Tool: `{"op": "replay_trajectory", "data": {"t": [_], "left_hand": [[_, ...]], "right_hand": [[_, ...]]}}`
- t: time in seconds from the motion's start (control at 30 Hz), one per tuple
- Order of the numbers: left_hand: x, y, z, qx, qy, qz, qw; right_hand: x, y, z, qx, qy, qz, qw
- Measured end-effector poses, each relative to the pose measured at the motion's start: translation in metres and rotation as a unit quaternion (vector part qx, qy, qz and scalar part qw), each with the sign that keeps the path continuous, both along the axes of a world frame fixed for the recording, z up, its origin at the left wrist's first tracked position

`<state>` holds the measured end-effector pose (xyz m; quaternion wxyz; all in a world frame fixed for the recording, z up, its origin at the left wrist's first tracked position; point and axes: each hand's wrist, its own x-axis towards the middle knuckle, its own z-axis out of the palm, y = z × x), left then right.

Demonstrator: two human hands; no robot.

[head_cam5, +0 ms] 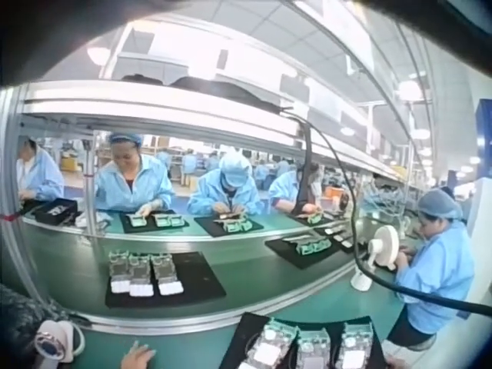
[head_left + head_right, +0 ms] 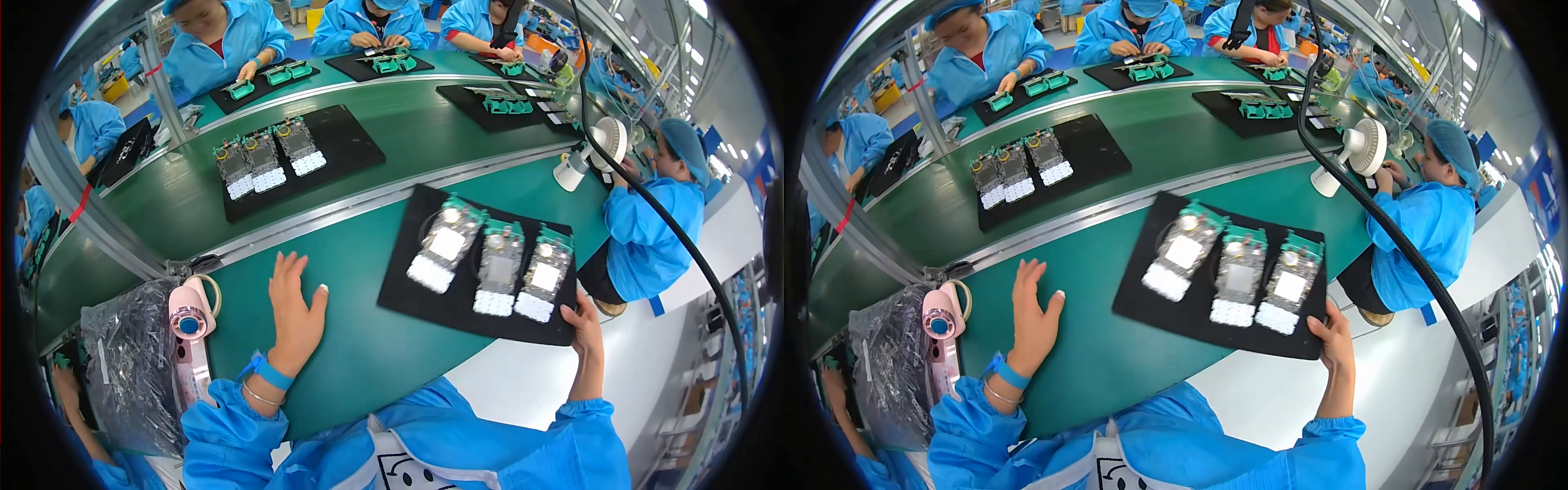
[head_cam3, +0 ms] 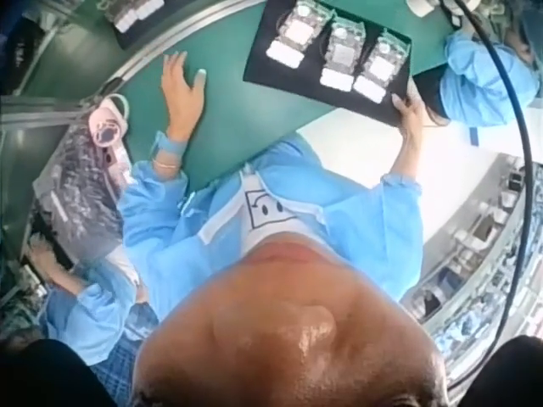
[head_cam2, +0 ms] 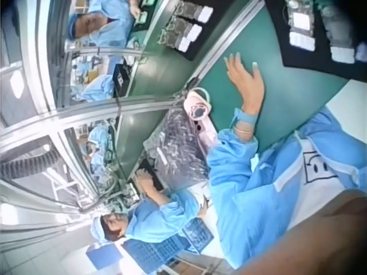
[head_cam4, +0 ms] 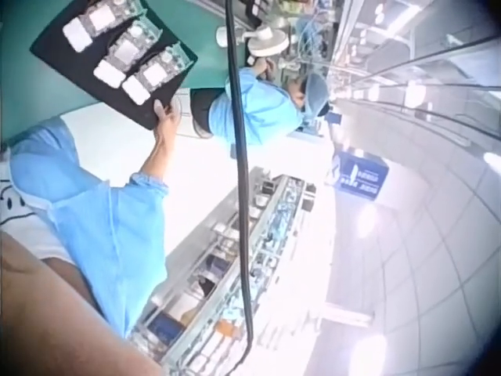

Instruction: The person assembles electronic circuit boards by connecting components and tucking wires into plastic housings on an assembly line. This is done using tweezers for precision.

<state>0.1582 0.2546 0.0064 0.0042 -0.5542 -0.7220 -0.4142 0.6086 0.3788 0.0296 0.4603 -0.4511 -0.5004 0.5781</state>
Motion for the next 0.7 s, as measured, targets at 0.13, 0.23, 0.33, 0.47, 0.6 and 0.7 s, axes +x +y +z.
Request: {"op": "replay_trajectory", "data": {"t": [0.13, 0.23, 0.33, 0.47, 0.6, 0.7], "left_hand": [[0.027, -0.017, 0.015, -0.031, -0.028, -0.018, 0.999], [0.050, -0.025, 0.037, -0.058, -0.057, -0.026, 0.996], [0.064, -0.040, 0.052, -0.056, -0.092, -0.006, 0.994], [0.077, -0.058, 0.073, -0.105, -0.066, 0.050, 0.991], [0.091, -0.070, 0.086, -0.153, -0.018, 0.132, 0.979], [0.094, -0.068, 0.079, -0.083, 0.043, 0.106, 0.990]], "right_hand": [[-0.027, 0.023, 0.018, -0.013, -0.024, 0.084, 0.996], [-0.028, 0.052, 0.035, 0.014, -0.091, 0.168, 0.981], [-0.051, 0.078, 0.044, 0.056, -0.166, 0.226, 0.958], [-0.074, 0.097, 0.057, 0.082, -0.291, 0.256, 0.918], [-0.092, 0.090, 0.071, 0.228, -0.466, 0.243, 0.819], [-0.121, 0.051, 0.062, 0.386, -0.506, 0.112, 0.763]]}}
